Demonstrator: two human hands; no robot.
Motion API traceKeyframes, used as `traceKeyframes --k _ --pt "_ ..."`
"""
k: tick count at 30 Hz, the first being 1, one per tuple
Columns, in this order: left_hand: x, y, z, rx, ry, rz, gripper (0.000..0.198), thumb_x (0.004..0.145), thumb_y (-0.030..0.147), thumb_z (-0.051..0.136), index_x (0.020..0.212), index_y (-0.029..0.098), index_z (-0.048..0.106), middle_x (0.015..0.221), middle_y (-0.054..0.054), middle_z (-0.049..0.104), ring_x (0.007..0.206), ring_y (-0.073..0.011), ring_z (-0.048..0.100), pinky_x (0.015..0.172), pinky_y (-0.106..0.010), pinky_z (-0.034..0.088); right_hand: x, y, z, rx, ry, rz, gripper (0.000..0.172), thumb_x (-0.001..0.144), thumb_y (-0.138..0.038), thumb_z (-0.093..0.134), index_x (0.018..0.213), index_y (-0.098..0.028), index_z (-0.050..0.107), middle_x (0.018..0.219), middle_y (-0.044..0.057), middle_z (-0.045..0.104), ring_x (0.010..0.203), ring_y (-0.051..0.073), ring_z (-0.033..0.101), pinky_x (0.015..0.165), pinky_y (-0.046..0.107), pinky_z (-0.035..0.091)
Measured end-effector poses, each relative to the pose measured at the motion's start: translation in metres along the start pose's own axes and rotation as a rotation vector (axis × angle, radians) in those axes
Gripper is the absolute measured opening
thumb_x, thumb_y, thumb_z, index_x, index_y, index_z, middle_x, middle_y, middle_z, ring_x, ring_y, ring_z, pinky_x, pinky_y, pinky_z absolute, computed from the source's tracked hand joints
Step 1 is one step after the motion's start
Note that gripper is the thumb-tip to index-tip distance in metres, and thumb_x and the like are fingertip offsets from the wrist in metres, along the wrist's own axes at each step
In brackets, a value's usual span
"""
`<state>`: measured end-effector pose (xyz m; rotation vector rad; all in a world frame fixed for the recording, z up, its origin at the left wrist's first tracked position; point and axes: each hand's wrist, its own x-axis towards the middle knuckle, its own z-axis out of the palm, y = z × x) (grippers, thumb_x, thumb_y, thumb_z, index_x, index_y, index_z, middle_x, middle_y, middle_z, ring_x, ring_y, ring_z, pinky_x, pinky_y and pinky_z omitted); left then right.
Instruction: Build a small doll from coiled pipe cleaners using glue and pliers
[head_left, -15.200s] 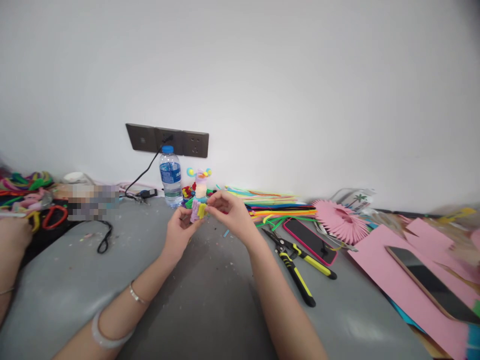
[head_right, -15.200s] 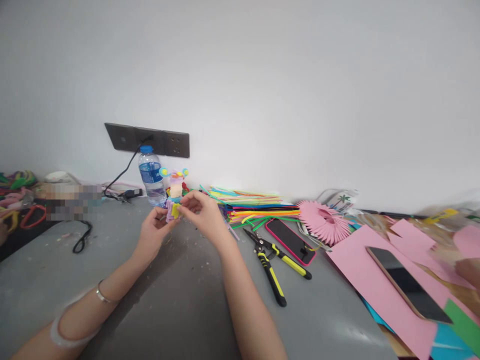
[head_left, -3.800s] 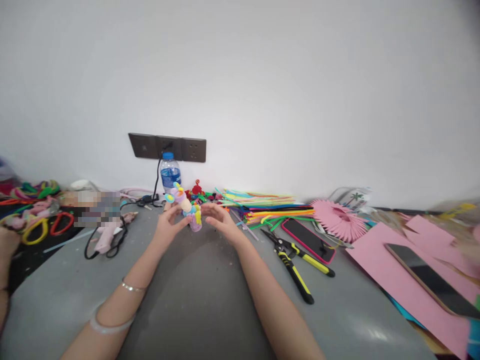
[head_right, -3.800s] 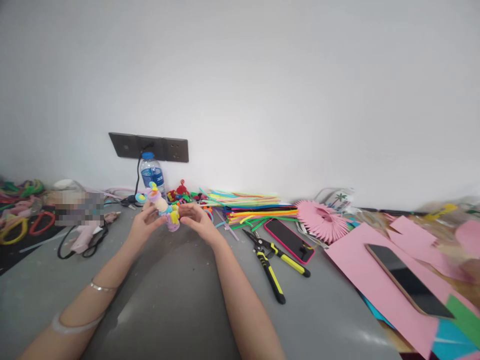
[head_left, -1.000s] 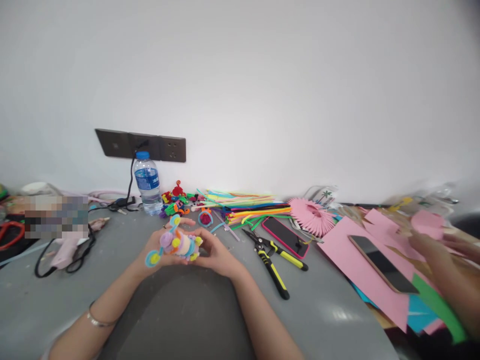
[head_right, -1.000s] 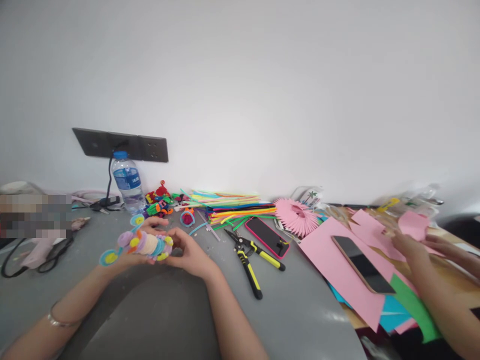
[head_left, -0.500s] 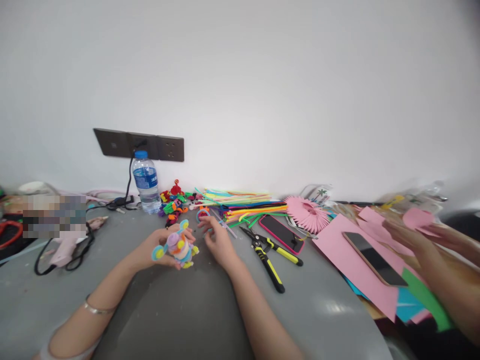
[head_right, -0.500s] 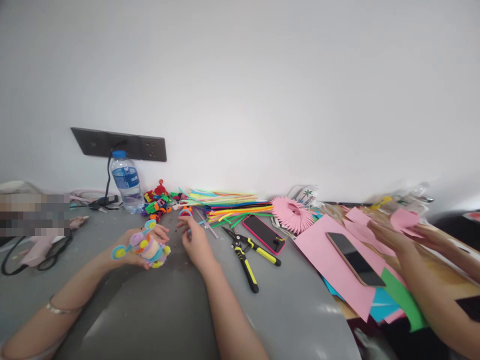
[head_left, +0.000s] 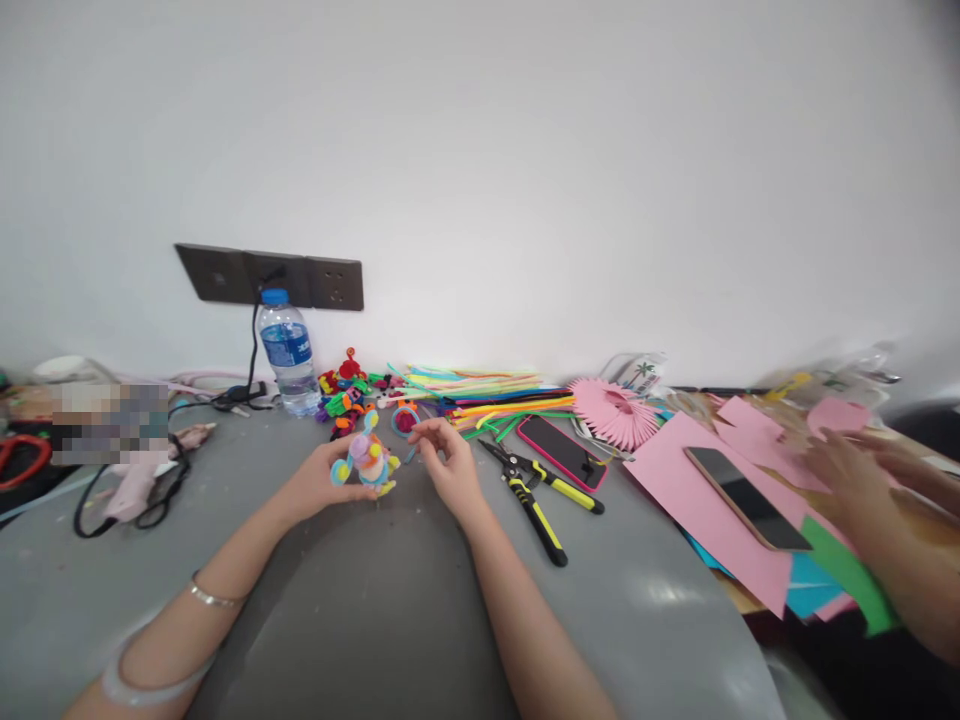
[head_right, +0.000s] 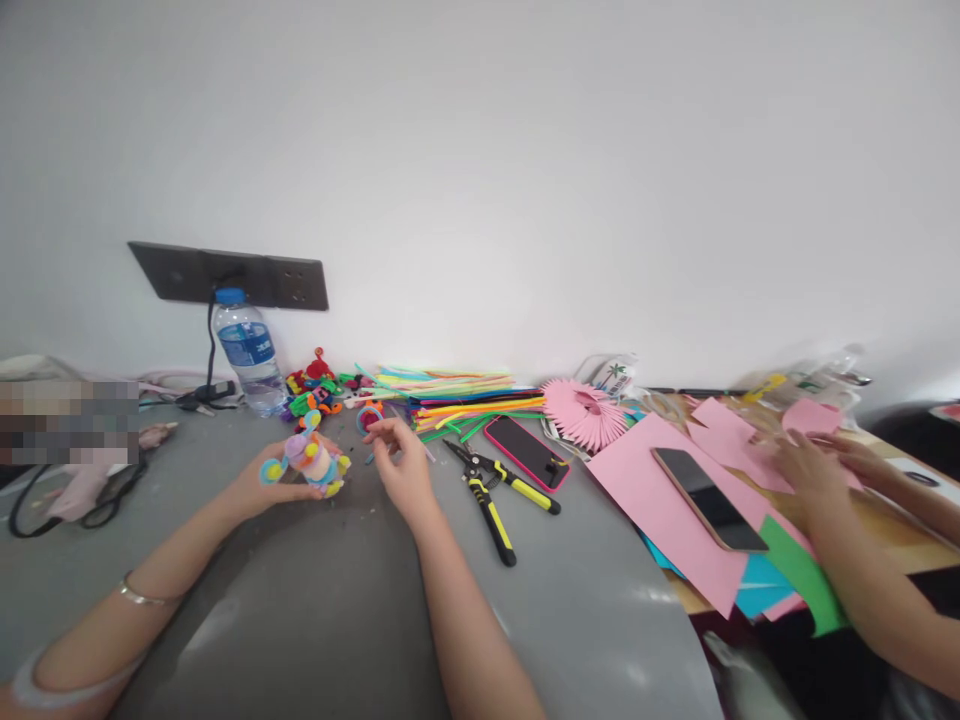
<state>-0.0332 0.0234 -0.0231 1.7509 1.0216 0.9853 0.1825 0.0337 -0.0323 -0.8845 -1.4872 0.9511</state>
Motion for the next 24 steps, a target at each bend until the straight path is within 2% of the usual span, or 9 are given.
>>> traceKeyframes --k 4,7,11,14,21,24 --pt "0.000 -0.002 0.001 -0.036 0.151 -0.020 0.044 0.060 0.029 0.084 0.102 0.022 0.072 0.105 -0.008 0.074 0.096 -0.0318 0.068 0.091 -0.047 0.054 -0.002 -0.004 0.005 0.013 -0.069 -0.023 0.012 0.087 -0.030 0.057 0.091 -0.020 0.063 0.085 0.004 0.068 0.079 0.019 0.063 0.070 0.029 0.045" --pt "0.001 0.003 0.004 -0.097 0.180 -0.047 0.042 0.068 0.029 0.080 0.108 0.020 0.068 0.110 -0.009 0.073 0.101 -0.0289 0.067 0.093 -0.042 0.053 -0.004 -0.007 0.007 0.008 -0.132 -0.065 0.012 0.083 -0.031 0.064 0.089 -0.020 0.064 0.085 0.003 0.068 0.077 0.018 0.062 0.071 0.029 0.045" --pt "0.003 0.006 0.009 -0.175 0.236 -0.042 0.041 0.066 0.027 0.081 0.105 0.021 0.068 0.110 -0.008 0.073 0.104 -0.0285 0.066 0.096 -0.041 0.052 -0.006 -0.007 0.010 -0.023 -0.158 -0.083 0.015 0.078 -0.027 0.071 0.090 -0.020 0.065 0.085 0.002 0.068 0.077 0.017 0.061 0.072 0.028 0.044" --pt "0.004 0.003 0.011 -0.185 0.242 -0.024 0.039 0.064 0.027 0.082 0.100 0.021 0.069 0.106 -0.008 0.074 0.102 -0.0287 0.068 0.097 -0.044 0.051 -0.007 -0.006 0.012 -0.049 -0.149 -0.073 0.015 0.077 -0.025 0.071 0.090 -0.020 0.064 0.085 0.001 0.067 0.078 0.017 0.060 0.071 0.028 0.043" --pt "0.005 -0.005 0.007 0.049 0.223 -0.052 0.046 0.063 0.035 0.081 0.103 0.017 0.071 0.104 -0.012 0.076 0.098 -0.0325 0.069 0.096 -0.053 0.050 -0.007 0.001 0.015 -0.078 -0.158 0.004 0.007 0.077 -0.023 0.068 0.080 -0.020 0.062 0.080 0.000 0.066 0.075 0.016 0.060 0.070 0.027 0.042" --pt "0.005 -0.008 0.007 0.068 0.210 -0.050 0.046 0.063 0.036 0.081 0.104 0.017 0.072 0.104 -0.013 0.075 0.099 -0.0331 0.068 0.097 -0.055 0.048 -0.007 0.003 0.015 -0.078 -0.166 0.034 0.005 0.076 -0.022 0.067 0.078 -0.019 0.062 0.078 0.000 0.065 0.074 0.016 0.059 0.069 0.027 0.042"
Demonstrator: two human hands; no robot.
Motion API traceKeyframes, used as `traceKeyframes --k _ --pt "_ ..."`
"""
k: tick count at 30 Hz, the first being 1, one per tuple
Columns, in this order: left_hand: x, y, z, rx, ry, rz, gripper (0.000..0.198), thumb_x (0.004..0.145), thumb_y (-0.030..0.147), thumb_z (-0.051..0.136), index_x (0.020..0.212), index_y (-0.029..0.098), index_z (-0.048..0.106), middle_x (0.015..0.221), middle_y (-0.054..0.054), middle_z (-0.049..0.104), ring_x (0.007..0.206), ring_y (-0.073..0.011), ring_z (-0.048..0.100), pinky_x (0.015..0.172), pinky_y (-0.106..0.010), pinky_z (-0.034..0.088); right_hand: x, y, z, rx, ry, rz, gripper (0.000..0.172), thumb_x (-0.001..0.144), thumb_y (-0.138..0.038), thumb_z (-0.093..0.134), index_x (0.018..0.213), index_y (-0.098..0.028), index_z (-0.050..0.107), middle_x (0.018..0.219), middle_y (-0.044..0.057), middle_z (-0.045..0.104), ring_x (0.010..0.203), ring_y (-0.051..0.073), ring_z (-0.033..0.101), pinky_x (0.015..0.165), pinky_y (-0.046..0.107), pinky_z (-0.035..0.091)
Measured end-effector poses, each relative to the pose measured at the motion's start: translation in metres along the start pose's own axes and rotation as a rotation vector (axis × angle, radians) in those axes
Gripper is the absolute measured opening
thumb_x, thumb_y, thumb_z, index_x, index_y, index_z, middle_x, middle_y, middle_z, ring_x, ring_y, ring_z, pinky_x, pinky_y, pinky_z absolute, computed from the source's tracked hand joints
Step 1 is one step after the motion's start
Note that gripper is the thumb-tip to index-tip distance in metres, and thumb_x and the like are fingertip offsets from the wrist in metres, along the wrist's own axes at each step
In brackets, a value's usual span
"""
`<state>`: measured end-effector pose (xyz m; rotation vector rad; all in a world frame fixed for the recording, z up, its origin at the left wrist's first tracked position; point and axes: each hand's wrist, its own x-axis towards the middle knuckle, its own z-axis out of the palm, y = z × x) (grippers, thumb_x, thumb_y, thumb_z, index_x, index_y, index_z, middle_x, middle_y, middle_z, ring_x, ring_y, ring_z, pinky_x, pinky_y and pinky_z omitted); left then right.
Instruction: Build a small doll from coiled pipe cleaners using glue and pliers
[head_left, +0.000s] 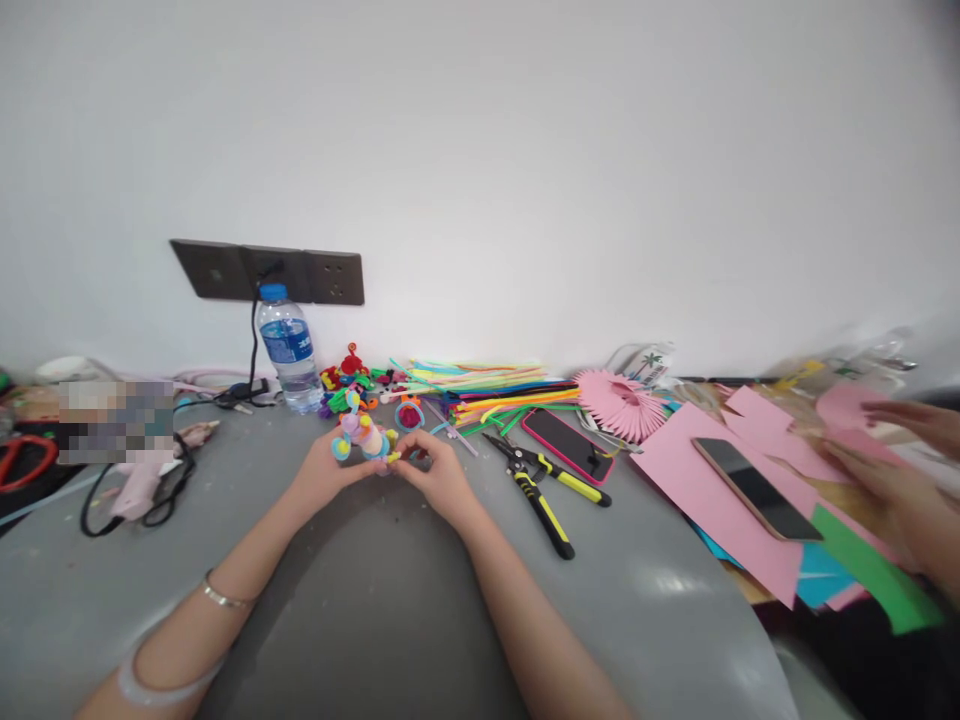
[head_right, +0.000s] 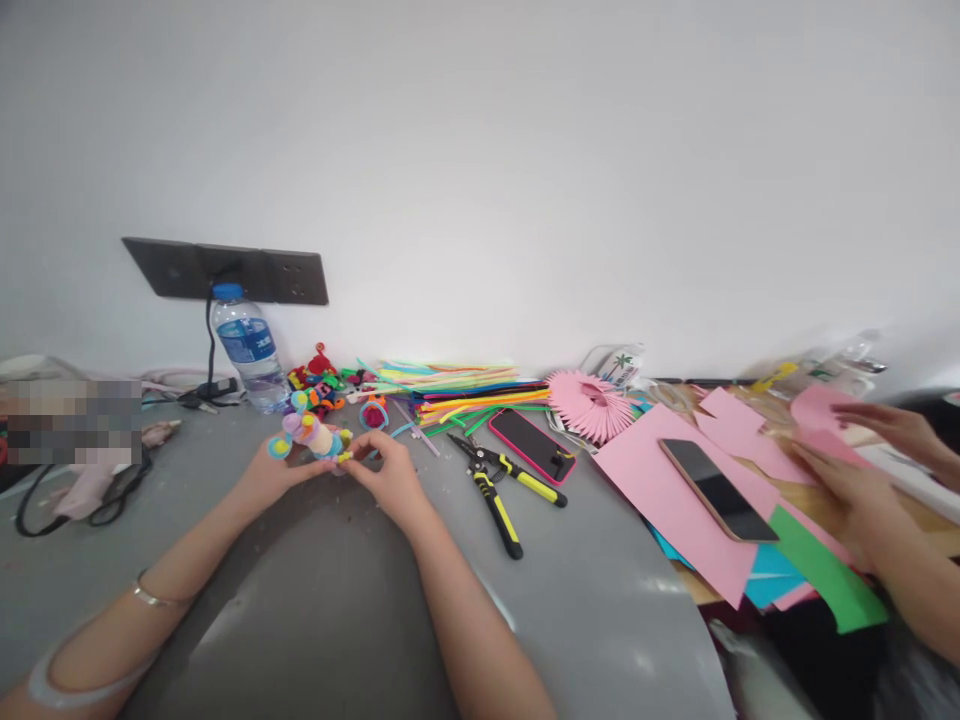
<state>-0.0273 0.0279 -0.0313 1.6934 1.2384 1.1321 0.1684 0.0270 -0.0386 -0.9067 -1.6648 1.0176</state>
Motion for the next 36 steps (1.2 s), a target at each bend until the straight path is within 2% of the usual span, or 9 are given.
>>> traceKeyframes --k 9,12,19,23,27,31,34,36 --pt "-0.002 0.014 0.004 -0.016 0.085 -0.074 0.048 0.050 0.035 0.087 0.092 0.016 0.074 0.092 -0.011 0.077 0.087 -0.0311 0.070 0.090 -0.049 0.053 0.000 -0.003 -0.005 -0.006 -0.037 0.012 0.006 0.077 -0.024 0.067 0.076 -0.020 0.063 0.077 0.000 0.064 0.075 0.017 0.057 0.070 0.027 0.042" --pt "-0.001 0.012 0.004 -0.039 0.073 -0.086 0.048 0.051 0.036 0.087 0.093 0.015 0.074 0.095 -0.012 0.077 0.089 -0.0319 0.070 0.091 -0.049 0.053 0.000 -0.003 -0.005 0.012 -0.044 0.035 0.011 0.077 -0.029 0.068 0.076 -0.020 0.062 0.077 0.000 0.065 0.075 0.017 0.058 0.069 0.028 0.040" --pt "0.001 0.004 0.004 -0.393 0.127 -0.205 0.050 0.049 0.039 0.090 0.091 0.016 0.074 0.097 -0.010 0.077 0.090 -0.0282 0.070 0.085 -0.040 0.055 0.002 -0.002 -0.003 0.252 -0.028 0.065 0.029 0.072 -0.035 0.076 0.090 -0.022 0.056 0.079 -0.001 0.062 0.075 0.017 0.058 0.069 0.029 0.040" --pt "0.003 0.007 -0.001 -0.596 0.168 -0.253 0.048 0.050 0.042 0.090 0.087 0.015 0.076 0.090 -0.009 0.078 0.082 -0.0236 0.070 0.079 -0.033 0.055 0.005 0.002 -0.005 0.310 0.043 0.094 0.028 0.076 -0.042 0.071 0.087 -0.022 0.057 0.078 -0.001 0.059 0.069 0.015 0.055 0.065 0.028 0.039" --pt "0.006 0.006 -0.007 -0.738 0.192 -0.260 0.046 0.045 0.040 0.093 0.080 0.015 0.077 0.084 -0.008 0.077 0.077 -0.0216 0.070 0.077 -0.031 0.055 0.005 0.002 -0.007 0.280 0.066 0.101 0.028 0.077 -0.045 0.068 0.081 -0.021 0.056 0.074 -0.001 0.058 0.068 0.015 0.054 0.063 0.027 0.039" --pt "0.006 0.004 -0.009 -0.789 0.188 -0.247 0.043 0.046 0.042 0.092 0.077 0.016 0.076 0.084 -0.007 0.077 0.077 -0.0218 0.070 0.077 -0.033 0.054 0.001 -0.003 -0.006 0.198 0.010 0.089 0.026 0.078 -0.043 0.068 0.086 -0.021 0.058 0.085 0.002 0.065 0.081 0.018 0.060 0.069 0.029 0.042" --pt "0.005 0.006 -0.006 -0.779 0.167 -0.226 0.041 0.046 0.042 0.092 0.074 0.017 0.075 0.080 -0.006 0.076 0.073 -0.0208 0.069 0.075 -0.033 0.054 -0.003 -0.007 0.000 0.135 -0.053 0.049 0.033 0.075 -0.042 0.074 0.096 -0.022 0.058 0.100 0.004 0.068 0.093 0.020 0.062 0.076 0.030 0.042" --pt "0.003 0.010 -0.004 -0.758 0.146 -0.204 0.045 0.043 0.042 0.093 0.076 0.018 0.075 0.079 -0.006 0.076 0.072 -0.0211 0.068 0.072 -0.033 0.054 -0.005 -0.008 0.004 0.129 -0.058 0.011 0.038 0.073 -0.042 0.076 0.099 -0.022 0.057 0.101 0.004 0.068 0.094 0.020 0.062 0.077 0.030 0.042"
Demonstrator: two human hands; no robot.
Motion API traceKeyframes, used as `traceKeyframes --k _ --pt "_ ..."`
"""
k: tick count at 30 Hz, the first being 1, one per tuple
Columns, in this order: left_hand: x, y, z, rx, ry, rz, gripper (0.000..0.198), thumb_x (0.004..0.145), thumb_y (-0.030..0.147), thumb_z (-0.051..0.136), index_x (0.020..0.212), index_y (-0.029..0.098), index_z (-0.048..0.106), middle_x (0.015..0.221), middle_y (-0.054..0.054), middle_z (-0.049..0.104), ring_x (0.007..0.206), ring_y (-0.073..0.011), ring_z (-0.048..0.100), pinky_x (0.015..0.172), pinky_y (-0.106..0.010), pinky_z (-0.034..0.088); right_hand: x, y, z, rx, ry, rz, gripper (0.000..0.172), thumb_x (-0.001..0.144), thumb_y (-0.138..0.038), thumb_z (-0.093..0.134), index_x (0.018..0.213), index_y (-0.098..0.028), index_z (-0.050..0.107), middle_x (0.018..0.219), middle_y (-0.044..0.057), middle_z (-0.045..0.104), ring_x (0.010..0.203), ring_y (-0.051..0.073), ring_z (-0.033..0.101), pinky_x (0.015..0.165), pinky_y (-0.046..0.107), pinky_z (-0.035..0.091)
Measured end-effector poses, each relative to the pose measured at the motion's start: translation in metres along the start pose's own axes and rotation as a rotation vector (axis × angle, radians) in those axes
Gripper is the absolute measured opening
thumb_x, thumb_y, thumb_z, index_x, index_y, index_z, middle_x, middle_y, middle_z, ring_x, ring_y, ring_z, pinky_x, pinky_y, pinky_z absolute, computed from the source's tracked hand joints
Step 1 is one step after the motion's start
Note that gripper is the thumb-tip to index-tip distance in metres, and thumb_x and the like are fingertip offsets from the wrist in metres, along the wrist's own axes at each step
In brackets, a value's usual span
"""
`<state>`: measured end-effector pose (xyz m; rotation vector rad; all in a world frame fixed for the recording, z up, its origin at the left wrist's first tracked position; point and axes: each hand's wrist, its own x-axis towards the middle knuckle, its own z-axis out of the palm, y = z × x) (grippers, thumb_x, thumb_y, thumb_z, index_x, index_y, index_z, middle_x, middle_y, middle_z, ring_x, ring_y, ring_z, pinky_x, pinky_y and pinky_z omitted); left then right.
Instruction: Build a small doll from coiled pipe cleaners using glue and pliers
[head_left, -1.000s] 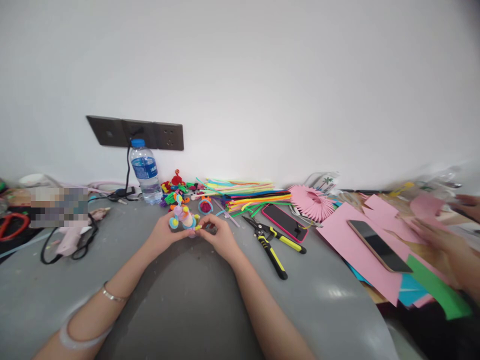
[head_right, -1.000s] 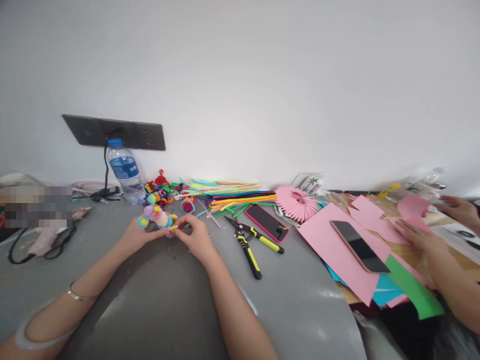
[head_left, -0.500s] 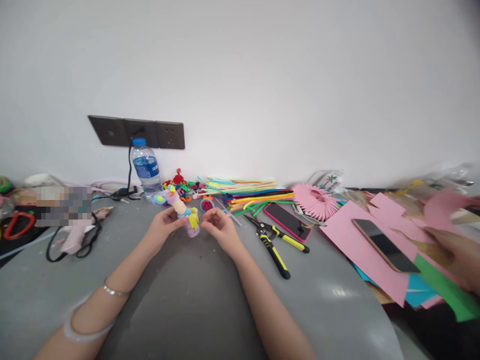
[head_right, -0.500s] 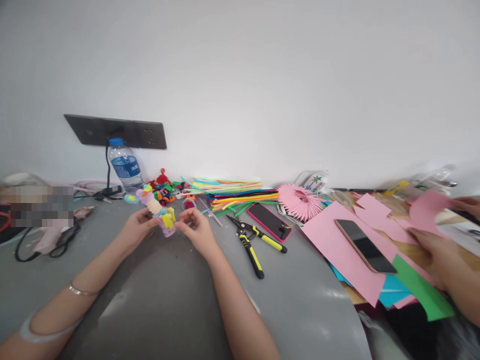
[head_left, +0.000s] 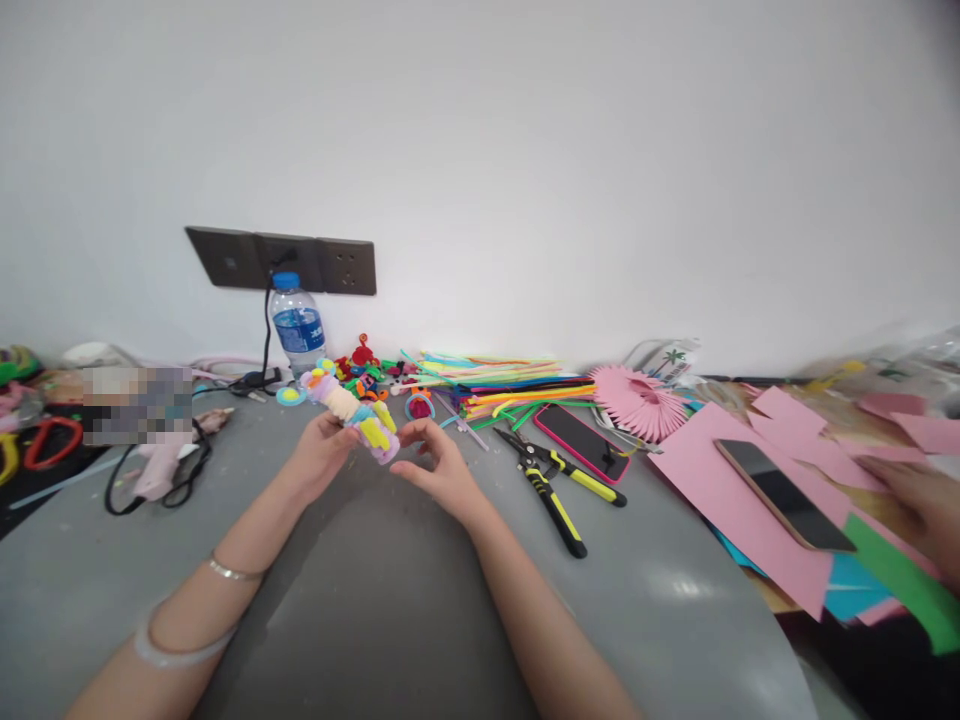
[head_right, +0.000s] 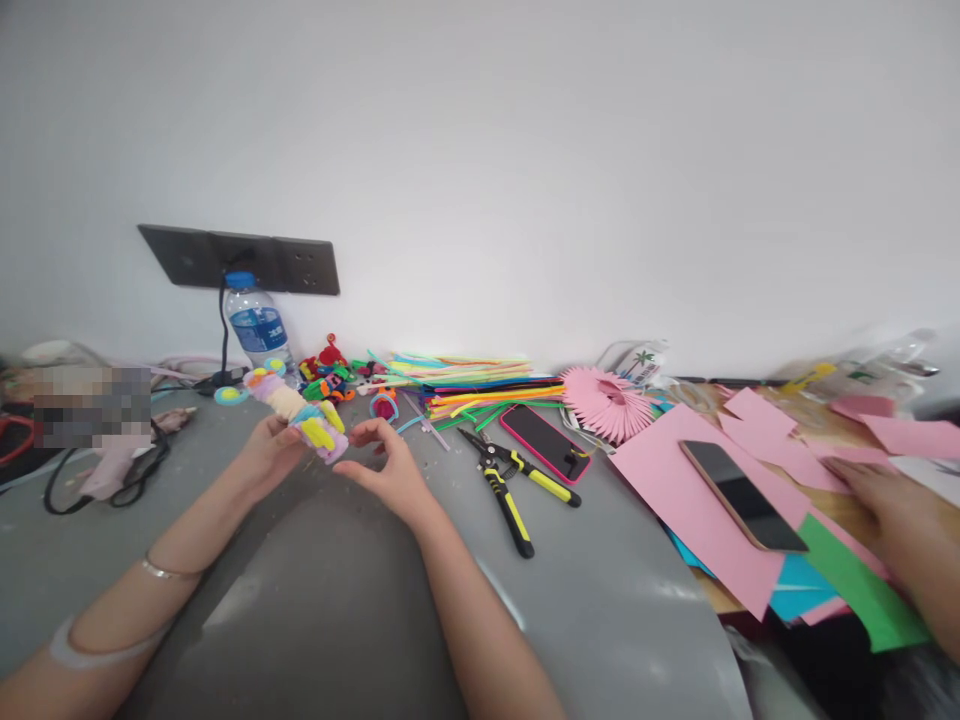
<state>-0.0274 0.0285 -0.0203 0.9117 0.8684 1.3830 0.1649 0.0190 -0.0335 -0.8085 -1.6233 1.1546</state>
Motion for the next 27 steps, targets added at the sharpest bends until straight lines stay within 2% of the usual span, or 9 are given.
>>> traceKeyframes --k 4,9,12,14,19,27 --pt "-0.006 0.001 0.005 0.022 -0.047 0.018 0.055 0.039 0.043 0.094 0.085 0.020 0.075 0.085 -0.006 0.076 0.075 -0.0228 0.069 0.068 -0.032 0.054 0.000 0.001 0.007 0.060 0.019 -0.041 0.039 0.070 -0.042 0.079 0.094 -0.022 0.057 0.092 0.002 0.066 0.087 0.019 0.062 0.074 0.029 0.041" --pt "-0.007 0.002 0.005 0.018 -0.022 0.007 0.058 0.036 0.042 0.094 0.085 0.018 0.074 0.084 -0.006 0.076 0.074 -0.0243 0.070 0.069 -0.034 0.054 0.001 0.003 0.008 0.113 -0.008 -0.011 0.039 0.069 -0.044 0.079 0.090 -0.021 0.056 0.087 0.001 0.066 0.082 0.018 0.062 0.072 0.028 0.041" --pt "-0.005 -0.001 0.005 0.012 0.021 0.018 0.052 0.041 0.042 0.093 0.083 0.017 0.073 0.084 -0.007 0.076 0.077 -0.0240 0.070 0.074 -0.035 0.054 0.000 0.003 0.009 0.095 0.008 -0.012 0.044 0.069 -0.042 0.079 0.099 -0.022 0.052 0.092 0.002 0.066 0.084 0.019 0.063 0.071 0.028 0.041" --pt "-0.003 -0.005 0.005 0.013 0.074 0.042 0.046 0.047 0.040 0.092 0.082 0.017 0.072 0.083 -0.006 0.076 0.079 -0.0232 0.070 0.078 -0.035 0.053 -0.001 0.002 0.010 0.010 0.065 -0.038 0.045 0.070 -0.040 0.078 0.101 -0.023 0.052 0.095 0.003 0.065 0.085 0.019 0.062 0.072 0.029 0.041" --pt "0.000 -0.012 0.008 0.015 0.174 0.065 0.043 0.049 0.037 0.091 0.080 0.016 0.069 0.079 -0.005 0.074 0.078 -0.0217 0.069 0.078 -0.035 0.053 -0.001 -0.003 0.009 -0.167 0.231 -0.190 0.019 0.077 -0.029 0.071 0.087 -0.022 0.056 0.092 0.004 0.063 0.083 0.018 0.058 0.074 0.031 0.042" --pt "-0.004 -0.013 0.017 0.031 0.201 0.073 0.046 0.048 0.035 0.091 0.082 0.016 0.067 0.085 -0.005 0.073 0.084 -0.0215 0.067 0.082 -0.036 0.053 0.001 -0.007 0.007 -0.198 0.245 -0.223 0.002 0.081 -0.022 0.066 0.081 -0.023 0.065 0.086 0.004 0.062 0.084 0.020 0.059 0.078 0.033 0.046"
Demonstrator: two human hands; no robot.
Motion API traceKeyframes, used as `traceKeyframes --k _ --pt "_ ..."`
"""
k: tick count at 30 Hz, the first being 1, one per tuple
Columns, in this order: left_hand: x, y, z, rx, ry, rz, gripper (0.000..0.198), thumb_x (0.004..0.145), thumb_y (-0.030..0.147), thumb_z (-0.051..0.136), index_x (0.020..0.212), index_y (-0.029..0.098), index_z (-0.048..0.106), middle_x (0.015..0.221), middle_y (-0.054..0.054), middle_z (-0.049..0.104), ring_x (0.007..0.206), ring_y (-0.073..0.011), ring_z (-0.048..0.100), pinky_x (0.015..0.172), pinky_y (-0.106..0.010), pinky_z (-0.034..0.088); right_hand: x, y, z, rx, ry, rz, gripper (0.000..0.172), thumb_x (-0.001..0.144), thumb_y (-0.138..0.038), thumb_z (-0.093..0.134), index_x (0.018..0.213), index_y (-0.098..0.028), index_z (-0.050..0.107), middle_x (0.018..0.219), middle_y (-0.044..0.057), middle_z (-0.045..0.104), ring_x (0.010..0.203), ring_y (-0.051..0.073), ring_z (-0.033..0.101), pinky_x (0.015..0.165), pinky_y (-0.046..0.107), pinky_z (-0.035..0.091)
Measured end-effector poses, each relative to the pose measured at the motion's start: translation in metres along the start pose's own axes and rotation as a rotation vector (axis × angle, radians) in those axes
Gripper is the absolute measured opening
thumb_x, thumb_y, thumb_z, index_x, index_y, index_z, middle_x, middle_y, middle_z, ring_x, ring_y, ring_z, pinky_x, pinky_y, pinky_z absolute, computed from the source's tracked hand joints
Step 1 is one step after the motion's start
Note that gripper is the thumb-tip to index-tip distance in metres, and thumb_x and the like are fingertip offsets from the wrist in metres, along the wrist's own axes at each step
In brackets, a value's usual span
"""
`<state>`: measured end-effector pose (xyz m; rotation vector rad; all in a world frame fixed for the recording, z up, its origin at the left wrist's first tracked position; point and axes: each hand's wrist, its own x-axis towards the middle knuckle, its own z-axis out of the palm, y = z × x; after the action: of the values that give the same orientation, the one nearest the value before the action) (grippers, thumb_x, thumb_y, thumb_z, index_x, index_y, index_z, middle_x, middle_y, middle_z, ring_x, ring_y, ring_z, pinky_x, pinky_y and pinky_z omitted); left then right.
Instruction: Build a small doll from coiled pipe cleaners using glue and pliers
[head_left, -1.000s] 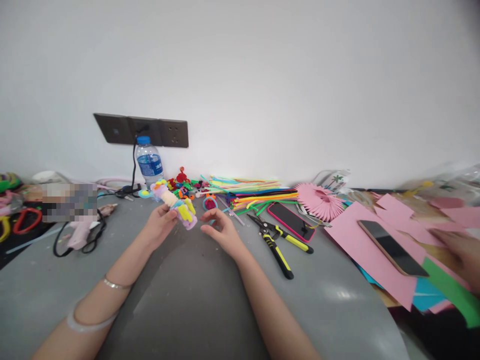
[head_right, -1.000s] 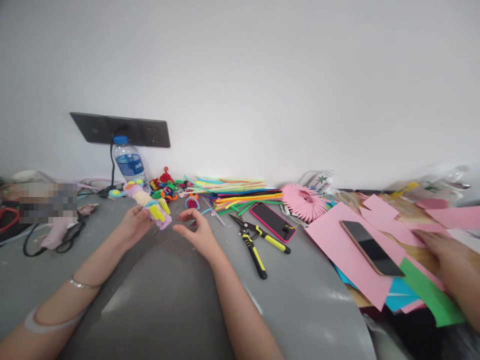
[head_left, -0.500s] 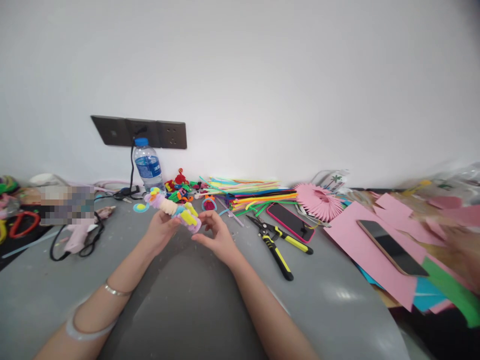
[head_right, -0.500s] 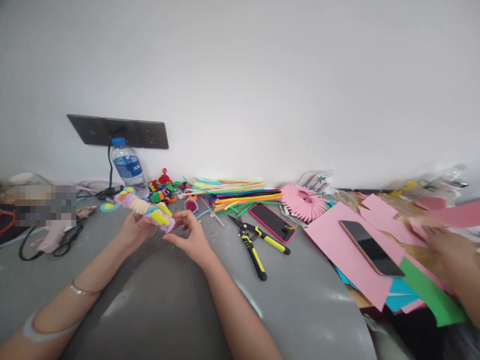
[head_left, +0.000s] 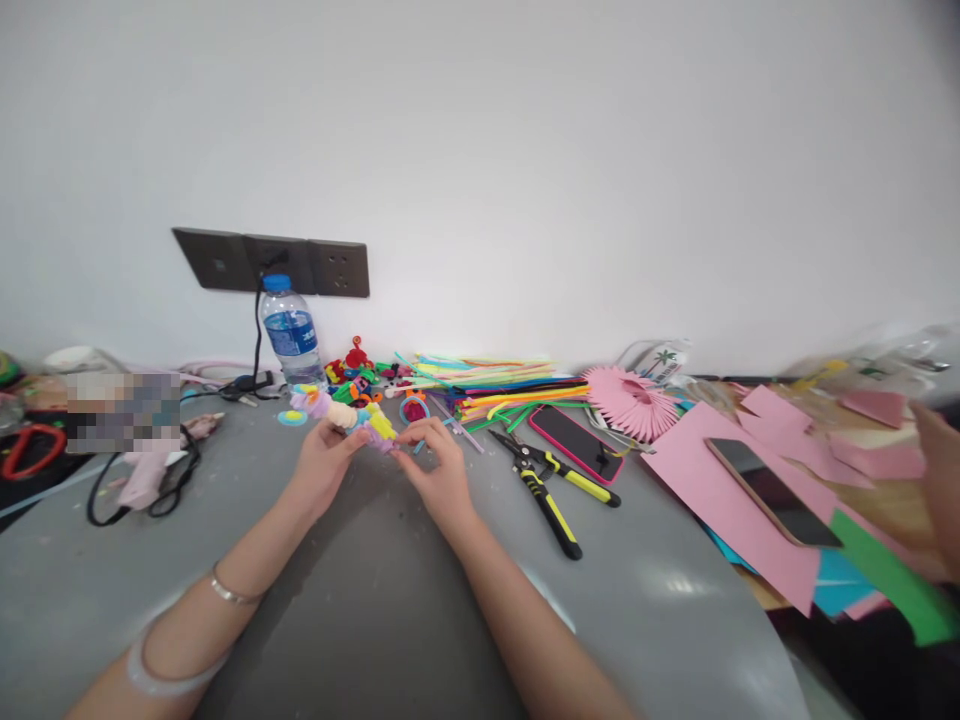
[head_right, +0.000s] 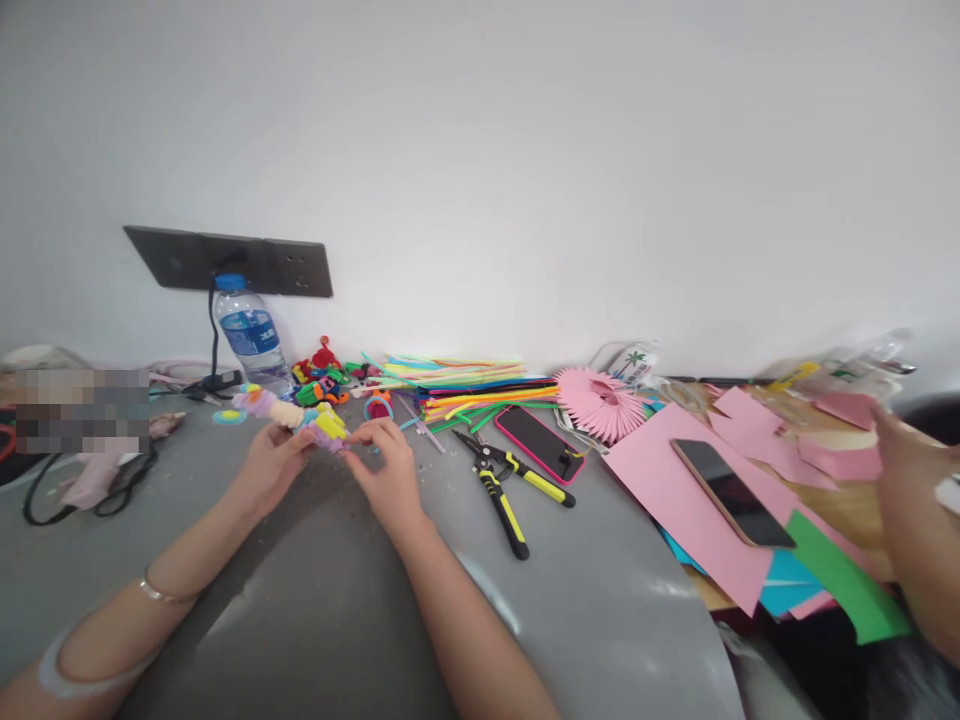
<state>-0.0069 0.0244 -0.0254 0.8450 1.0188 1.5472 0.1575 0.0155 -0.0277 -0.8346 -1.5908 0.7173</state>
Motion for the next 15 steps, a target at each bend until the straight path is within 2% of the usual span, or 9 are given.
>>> traceKeyframes --k 4,7,9,12,15 --pt "0.000 -0.001 -0.002 0.086 0.036 0.051 0.043 0.050 0.035 0.090 0.081 0.016 0.067 0.084 -0.004 0.073 0.085 -0.0214 0.067 0.085 -0.037 0.052 0.000 0.000 0.000 -0.005 -0.005 -0.024 0.006 0.082 -0.018 0.064 0.079 -0.023 0.064 0.087 0.005 0.063 0.089 0.021 0.060 0.083 0.034 0.046" --pt "0.002 -0.001 -0.007 0.174 0.113 0.151 0.044 0.049 0.034 0.090 0.083 0.018 0.068 0.091 -0.004 0.074 0.095 -0.0239 0.066 0.093 -0.040 0.050 -0.001 0.003 0.000 -0.035 0.028 -0.013 0.007 0.081 -0.021 0.066 0.079 -0.023 0.060 0.086 0.005 0.063 0.089 0.022 0.060 0.084 0.036 0.045" --pt "0.003 0.001 -0.009 0.232 0.138 0.222 0.045 0.050 0.034 0.090 0.087 0.020 0.069 0.098 -0.005 0.074 0.103 -0.0259 0.065 0.099 -0.043 0.048 -0.002 0.006 0.001 -0.046 0.053 0.015 0.013 0.079 -0.026 0.069 0.084 -0.022 0.057 0.088 0.005 0.063 0.088 0.022 0.059 0.084 0.036 0.044" --pt "0.002 0.004 -0.010 0.287 0.048 0.267 0.047 0.055 0.036 0.088 0.095 0.019 0.070 0.109 -0.008 0.072 0.113 -0.0290 0.061 0.102 -0.044 0.046 -0.004 0.009 0.002 -0.068 0.013 0.060 0.031 0.074 -0.031 0.075 0.097 -0.022 0.057 0.098 0.006 0.063 0.090 0.022 0.059 0.085 0.037 0.044" --pt "0.000 0.006 -0.007 0.299 -0.019 0.272 0.051 0.057 0.038 0.087 0.101 0.018 0.070 0.119 -0.011 0.068 0.122 -0.0314 0.055 0.103 -0.043 0.045 -0.005 0.010 0.003 -0.111 -0.037 0.080 0.032 0.073 -0.030 0.075 0.099 -0.022 0.058 0.100 0.006 0.065 0.092 0.023 0.059 0.087 0.037 0.043"
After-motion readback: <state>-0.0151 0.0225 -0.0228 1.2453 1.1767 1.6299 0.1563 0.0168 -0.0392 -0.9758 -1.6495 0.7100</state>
